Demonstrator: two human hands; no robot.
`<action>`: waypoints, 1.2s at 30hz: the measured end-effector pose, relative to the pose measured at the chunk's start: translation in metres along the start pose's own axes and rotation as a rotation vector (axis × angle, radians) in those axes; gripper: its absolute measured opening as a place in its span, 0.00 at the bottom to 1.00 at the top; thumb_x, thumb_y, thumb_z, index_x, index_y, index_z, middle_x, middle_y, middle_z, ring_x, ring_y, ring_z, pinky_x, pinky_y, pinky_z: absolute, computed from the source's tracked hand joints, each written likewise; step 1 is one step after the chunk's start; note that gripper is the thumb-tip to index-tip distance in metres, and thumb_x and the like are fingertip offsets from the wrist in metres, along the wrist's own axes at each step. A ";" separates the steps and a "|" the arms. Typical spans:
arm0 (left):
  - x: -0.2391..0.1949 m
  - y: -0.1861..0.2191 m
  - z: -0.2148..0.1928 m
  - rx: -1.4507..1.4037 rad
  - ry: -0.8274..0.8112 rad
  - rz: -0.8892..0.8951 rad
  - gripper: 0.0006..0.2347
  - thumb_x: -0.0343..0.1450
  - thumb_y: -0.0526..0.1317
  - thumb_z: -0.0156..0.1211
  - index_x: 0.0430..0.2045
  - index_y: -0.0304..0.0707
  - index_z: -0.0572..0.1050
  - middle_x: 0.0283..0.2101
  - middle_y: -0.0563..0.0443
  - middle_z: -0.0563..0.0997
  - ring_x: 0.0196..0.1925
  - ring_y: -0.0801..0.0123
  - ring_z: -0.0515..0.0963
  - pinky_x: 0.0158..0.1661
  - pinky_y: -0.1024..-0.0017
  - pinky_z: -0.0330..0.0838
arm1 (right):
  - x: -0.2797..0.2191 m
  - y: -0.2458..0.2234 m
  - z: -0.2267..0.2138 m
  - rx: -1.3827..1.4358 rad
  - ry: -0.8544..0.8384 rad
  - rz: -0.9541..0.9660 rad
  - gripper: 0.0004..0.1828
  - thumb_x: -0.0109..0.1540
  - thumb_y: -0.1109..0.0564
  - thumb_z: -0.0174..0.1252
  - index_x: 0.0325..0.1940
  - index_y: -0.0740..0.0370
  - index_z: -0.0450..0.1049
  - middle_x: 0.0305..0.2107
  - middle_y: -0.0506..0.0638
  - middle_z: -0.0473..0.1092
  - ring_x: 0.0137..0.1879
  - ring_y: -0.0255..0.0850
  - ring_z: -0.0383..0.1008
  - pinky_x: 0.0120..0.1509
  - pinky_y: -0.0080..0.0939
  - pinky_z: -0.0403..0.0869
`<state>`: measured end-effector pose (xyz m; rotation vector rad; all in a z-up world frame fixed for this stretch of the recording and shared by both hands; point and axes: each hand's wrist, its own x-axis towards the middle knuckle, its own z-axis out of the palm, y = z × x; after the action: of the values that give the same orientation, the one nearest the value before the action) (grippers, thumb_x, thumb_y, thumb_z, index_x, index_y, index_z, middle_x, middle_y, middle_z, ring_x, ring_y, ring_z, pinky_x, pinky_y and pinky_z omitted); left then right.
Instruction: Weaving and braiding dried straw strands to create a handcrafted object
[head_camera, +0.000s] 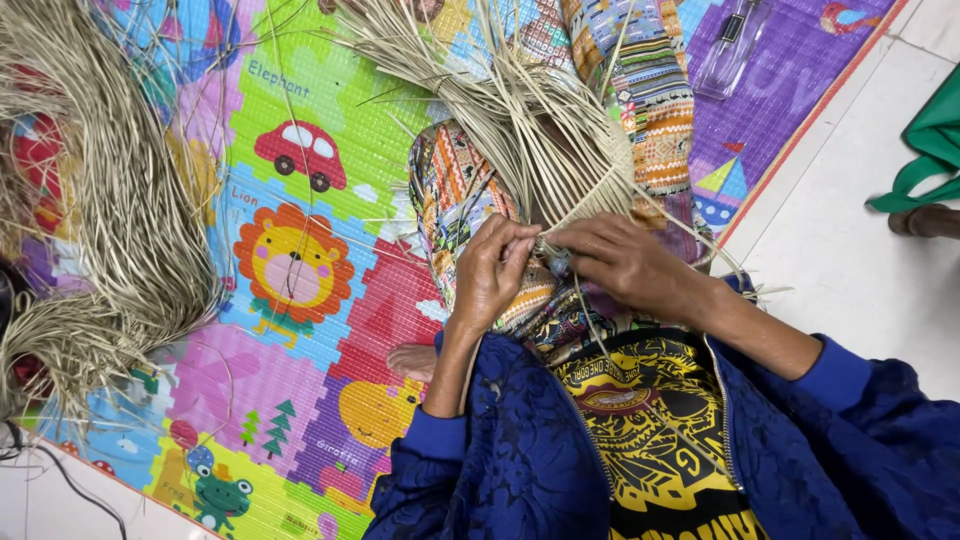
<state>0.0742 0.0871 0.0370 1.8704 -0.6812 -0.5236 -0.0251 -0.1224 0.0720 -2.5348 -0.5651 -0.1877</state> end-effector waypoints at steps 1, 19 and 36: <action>0.001 0.008 -0.004 0.003 0.000 0.002 0.05 0.73 0.29 0.56 0.37 0.34 0.80 0.27 0.49 0.71 0.31 0.65 0.71 0.34 0.67 0.68 | 0.005 -0.001 -0.006 0.000 0.004 -0.001 0.02 0.63 0.63 0.59 0.40 0.61 0.76 0.53 0.57 0.73 0.61 0.48 0.72 0.63 0.54 0.71; 0.027 -0.003 -0.034 0.361 -0.127 0.100 0.06 0.73 0.40 0.62 0.32 0.38 0.79 0.32 0.44 0.77 0.38 0.51 0.78 0.43 0.55 0.68 | 0.027 0.034 0.069 0.073 0.084 0.321 0.08 0.66 0.54 0.59 0.34 0.54 0.78 0.18 0.47 0.71 0.26 0.39 0.73 0.35 0.39 0.70; 0.018 -0.136 -0.187 0.130 0.339 -1.189 0.41 0.59 0.68 0.58 0.54 0.27 0.74 0.53 0.33 0.80 0.51 0.56 0.80 0.50 0.69 0.75 | 0.022 0.029 0.074 0.002 0.118 0.273 0.04 0.63 0.52 0.56 0.36 0.52 0.71 0.26 0.49 0.68 0.36 0.47 0.73 0.43 0.47 0.68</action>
<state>0.2352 0.2446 -0.0200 2.2800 0.7230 -0.8611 0.0088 -0.0980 0.0012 -2.5460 -0.1708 -0.2336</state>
